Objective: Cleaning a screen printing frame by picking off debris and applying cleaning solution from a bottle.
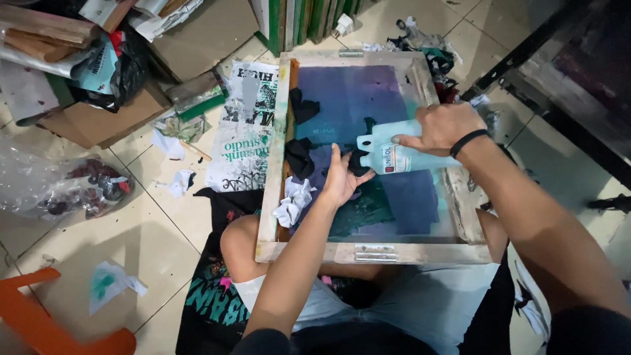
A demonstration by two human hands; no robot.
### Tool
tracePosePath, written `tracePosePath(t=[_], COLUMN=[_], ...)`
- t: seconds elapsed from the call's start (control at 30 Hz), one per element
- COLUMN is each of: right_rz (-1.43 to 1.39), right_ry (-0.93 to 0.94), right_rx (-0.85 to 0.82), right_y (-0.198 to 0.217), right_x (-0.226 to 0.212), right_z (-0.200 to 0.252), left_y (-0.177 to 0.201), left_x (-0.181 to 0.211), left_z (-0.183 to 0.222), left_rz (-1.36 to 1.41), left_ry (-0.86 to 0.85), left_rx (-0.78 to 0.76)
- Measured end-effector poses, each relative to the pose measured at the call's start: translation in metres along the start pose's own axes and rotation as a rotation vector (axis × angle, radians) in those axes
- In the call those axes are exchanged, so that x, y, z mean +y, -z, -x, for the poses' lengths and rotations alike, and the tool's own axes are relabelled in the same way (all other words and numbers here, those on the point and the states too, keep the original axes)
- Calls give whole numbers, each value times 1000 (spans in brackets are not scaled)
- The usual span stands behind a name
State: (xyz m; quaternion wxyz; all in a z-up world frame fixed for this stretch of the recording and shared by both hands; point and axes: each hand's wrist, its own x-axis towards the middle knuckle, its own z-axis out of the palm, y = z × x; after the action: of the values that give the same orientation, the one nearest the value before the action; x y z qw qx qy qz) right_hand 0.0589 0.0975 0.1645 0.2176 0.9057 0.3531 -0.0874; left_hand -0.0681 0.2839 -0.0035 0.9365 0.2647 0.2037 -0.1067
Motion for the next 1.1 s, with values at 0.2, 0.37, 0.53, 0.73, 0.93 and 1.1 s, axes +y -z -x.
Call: tracePosePath(t=[0.2,0.37,0.53,0.73,0.93,1.1], right_rz=[-103,-105,-75,-80,-43,-28], right_ry=[-14,-32,-56,-79,-43,-43], right_rx=[-31,-94,-146,-165,-175,-173], right_y=[3,17,20,18,32,39], right_x=[2,1,1,6,3,-1], right_z=[-1,2,5,2,1,-2], left_y=[16,23,10,11,13,29], left_x=[-11,-11,-12,-20,-24,-28], left_z=[-11,-13,-10,-15,-21,-27], left_rz=[34,19,-12,29,22,120], left_ry=[-12,-11,2,20,-39,-37], left_rx=[37,23,-8,-25,29,47])
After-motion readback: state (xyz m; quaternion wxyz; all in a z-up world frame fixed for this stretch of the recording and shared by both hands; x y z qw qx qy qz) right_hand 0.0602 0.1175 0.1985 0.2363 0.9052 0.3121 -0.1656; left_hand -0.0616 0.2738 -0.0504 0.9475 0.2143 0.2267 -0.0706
